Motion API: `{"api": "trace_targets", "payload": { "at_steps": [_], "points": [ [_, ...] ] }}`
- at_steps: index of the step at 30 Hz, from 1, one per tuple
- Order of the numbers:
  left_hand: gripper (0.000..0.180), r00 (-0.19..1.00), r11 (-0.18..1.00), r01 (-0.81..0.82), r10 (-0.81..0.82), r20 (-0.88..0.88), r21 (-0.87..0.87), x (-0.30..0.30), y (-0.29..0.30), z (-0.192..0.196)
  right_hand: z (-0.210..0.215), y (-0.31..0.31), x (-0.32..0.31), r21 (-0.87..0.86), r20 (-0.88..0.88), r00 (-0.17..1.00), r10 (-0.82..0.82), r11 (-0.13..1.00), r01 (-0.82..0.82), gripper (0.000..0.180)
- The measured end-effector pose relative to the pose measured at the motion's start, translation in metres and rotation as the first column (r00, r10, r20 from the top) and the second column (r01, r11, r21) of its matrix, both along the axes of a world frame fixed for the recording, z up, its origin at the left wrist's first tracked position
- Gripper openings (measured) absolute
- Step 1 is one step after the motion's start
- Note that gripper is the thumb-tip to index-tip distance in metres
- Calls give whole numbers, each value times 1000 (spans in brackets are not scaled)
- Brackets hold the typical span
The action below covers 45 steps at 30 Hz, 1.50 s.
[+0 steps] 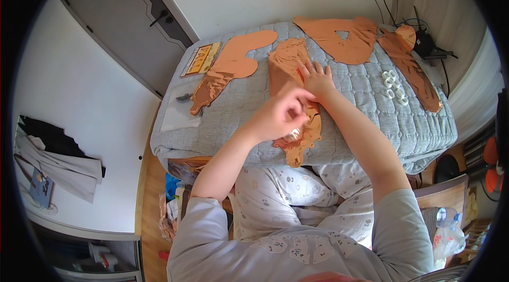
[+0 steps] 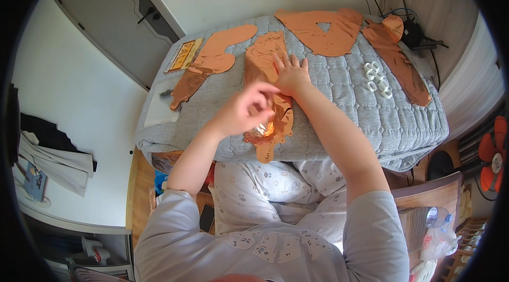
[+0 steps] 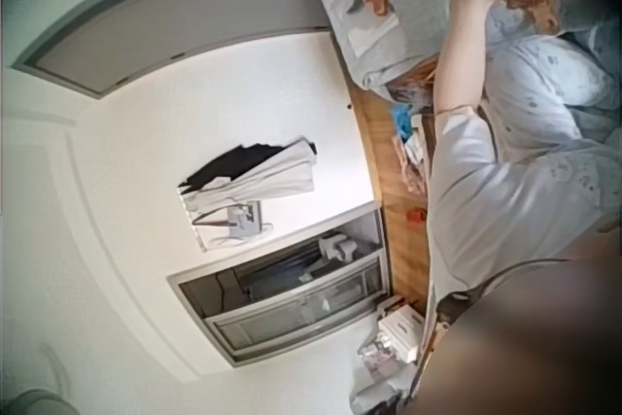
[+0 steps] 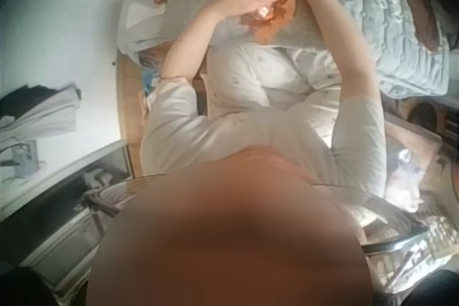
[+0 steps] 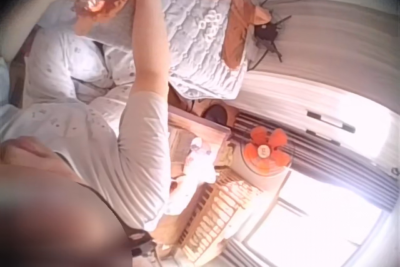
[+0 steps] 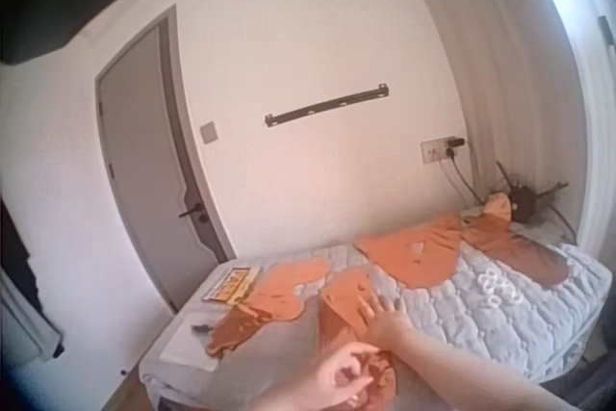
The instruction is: The person spreads deflated foil balloons across a bed and then folds one of the foil balloons into a square by hand.
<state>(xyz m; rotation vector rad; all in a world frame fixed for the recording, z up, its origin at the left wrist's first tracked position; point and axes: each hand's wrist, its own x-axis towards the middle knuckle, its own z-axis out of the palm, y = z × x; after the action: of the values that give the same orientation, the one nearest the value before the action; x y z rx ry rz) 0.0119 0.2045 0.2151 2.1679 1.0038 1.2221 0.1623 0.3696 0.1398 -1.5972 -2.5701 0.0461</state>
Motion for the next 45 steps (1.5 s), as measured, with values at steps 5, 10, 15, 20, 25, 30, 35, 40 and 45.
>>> {"api": "trace_targets", "payload": {
  "at_steps": [5,10,15,20,25,30,35,40,45],
  "points": [
    [44,915,816,77,-286,-285,-573,24,11,4,-19,14,1,29,3,1000,16,999,-16,77],
    [35,974,784,176,-50,222,-595,-21,55,-28,-1,-4,-1,0,-3,1000,3,1000,-3,81],
    [50,791,866,-492,488,-368,91,-90,113,-57,5,-12,-4,17,-21,1000,0,1000,1,84],
    [74,714,925,-379,309,-628,24,-100,133,-74,5,-12,-15,49,-31,999,19,999,-18,79],
    [73,642,918,-388,202,-740,-86,-64,134,-69,-16,3,-3,107,-25,1000,7,994,-4,70],
    [72,638,926,-375,218,-739,-51,-63,132,-71,-20,6,-6,129,-18,1000,16,992,-13,67],
    [69,648,927,-374,236,-725,-33,-63,130,-74,-16,1,-7,149,9,1000,21,989,-22,66],
    [68,728,961,-270,162,-666,-62,-63,126,-70,-14,-2,-3,140,-2,1000,21,990,-21,68],
    [65,836,994,-66,7,-549,-88,-68,127,-69,-6,-6,-4,109,14,1000,16,994,-17,68]
  ]
}}
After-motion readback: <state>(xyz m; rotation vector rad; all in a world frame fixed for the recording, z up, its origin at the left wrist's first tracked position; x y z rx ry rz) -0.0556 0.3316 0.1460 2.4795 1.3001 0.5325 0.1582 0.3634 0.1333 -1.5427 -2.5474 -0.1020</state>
